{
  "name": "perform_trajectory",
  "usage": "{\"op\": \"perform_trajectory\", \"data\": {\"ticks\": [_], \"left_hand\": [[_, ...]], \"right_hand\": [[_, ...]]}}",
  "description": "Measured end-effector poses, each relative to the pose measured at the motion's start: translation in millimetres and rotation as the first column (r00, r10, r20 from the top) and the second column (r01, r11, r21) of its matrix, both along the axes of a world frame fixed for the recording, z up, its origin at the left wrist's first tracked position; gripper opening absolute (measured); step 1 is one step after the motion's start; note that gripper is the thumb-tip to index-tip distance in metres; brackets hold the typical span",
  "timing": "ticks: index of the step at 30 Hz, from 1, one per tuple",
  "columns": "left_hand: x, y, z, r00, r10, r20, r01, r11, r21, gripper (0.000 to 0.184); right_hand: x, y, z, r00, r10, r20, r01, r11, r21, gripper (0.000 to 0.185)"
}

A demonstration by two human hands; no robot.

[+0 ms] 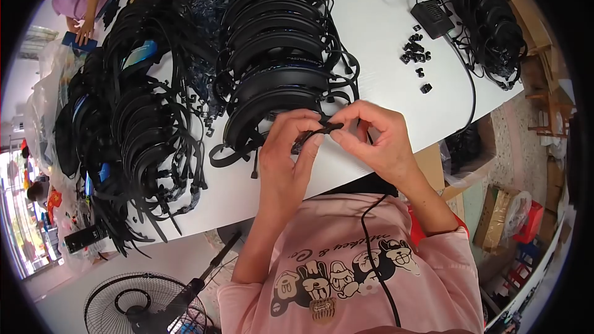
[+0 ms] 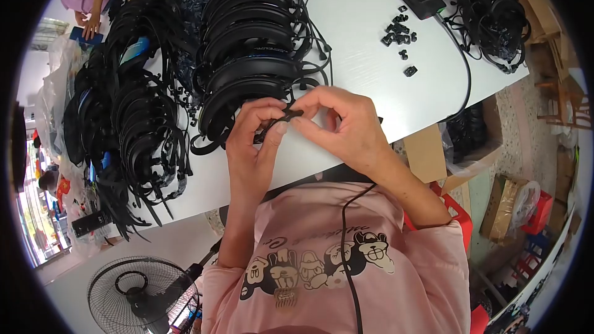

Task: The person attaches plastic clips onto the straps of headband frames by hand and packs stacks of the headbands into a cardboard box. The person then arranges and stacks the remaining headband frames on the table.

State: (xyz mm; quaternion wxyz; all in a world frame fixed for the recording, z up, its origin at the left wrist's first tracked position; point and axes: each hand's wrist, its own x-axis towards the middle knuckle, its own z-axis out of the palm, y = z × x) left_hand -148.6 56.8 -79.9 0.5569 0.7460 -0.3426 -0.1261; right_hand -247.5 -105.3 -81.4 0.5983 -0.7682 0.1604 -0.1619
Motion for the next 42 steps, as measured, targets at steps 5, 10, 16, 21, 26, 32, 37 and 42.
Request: {"op": "perform_trajectory", "data": {"ticks": [5,10,16,21,26,32,37,42], "left_hand": [[-4.3,3.4,5.6,0.998,0.031,-0.057,-0.031,0.999,0.008,0.013],[-2.4,4.1,7.9,0.993,0.065,0.101,-0.071,0.996,0.062,0.022],[1.4,4.8,6.4,0.947,-0.032,0.321,0.016,0.998,0.054,0.029],[-0.9,2.0,6.6,0.978,0.015,0.208,-0.015,1.0,-0.001,0.023],[1.7,4.2,9.2,0.998,-0.008,-0.069,0.005,0.999,-0.053,0.023],[5.1,20.8,8.4,0.957,-0.143,0.251,0.127,0.989,0.076,0.029],[-1.3,24.5,4.4,0.732,-0.251,0.634,0.177,0.968,0.178,0.039],[-0.6,29.2,3.9,0.697,-0.235,0.678,0.112,0.969,0.222,0.048]], "right_hand": [[2.3,2.7,5.8,0.996,-0.079,0.035,0.079,0.997,-0.002,0.009],[1.5,0.7,-4.6,0.995,-0.012,0.099,-0.005,0.985,0.171,0.007],[0.5,17.1,-6.1,0.989,0.043,0.141,-0.1,0.898,0.428,0.01],[3.9,27.6,-10.8,0.966,-0.043,0.256,-0.107,0.832,0.544,0.012],[7.1,29.6,-17.3,0.958,-0.072,0.277,-0.194,0.548,0.814,0.014],[0.5,6.2,-1.5,0.941,0.178,0.286,-0.163,0.984,-0.073,0.016],[7.5,4.3,18.9,0.934,0.354,0.054,-0.345,0.93,-0.124,0.035],[16.6,-3.7,16.3,0.928,0.369,-0.059,-0.366,0.865,-0.343,0.029]]}}
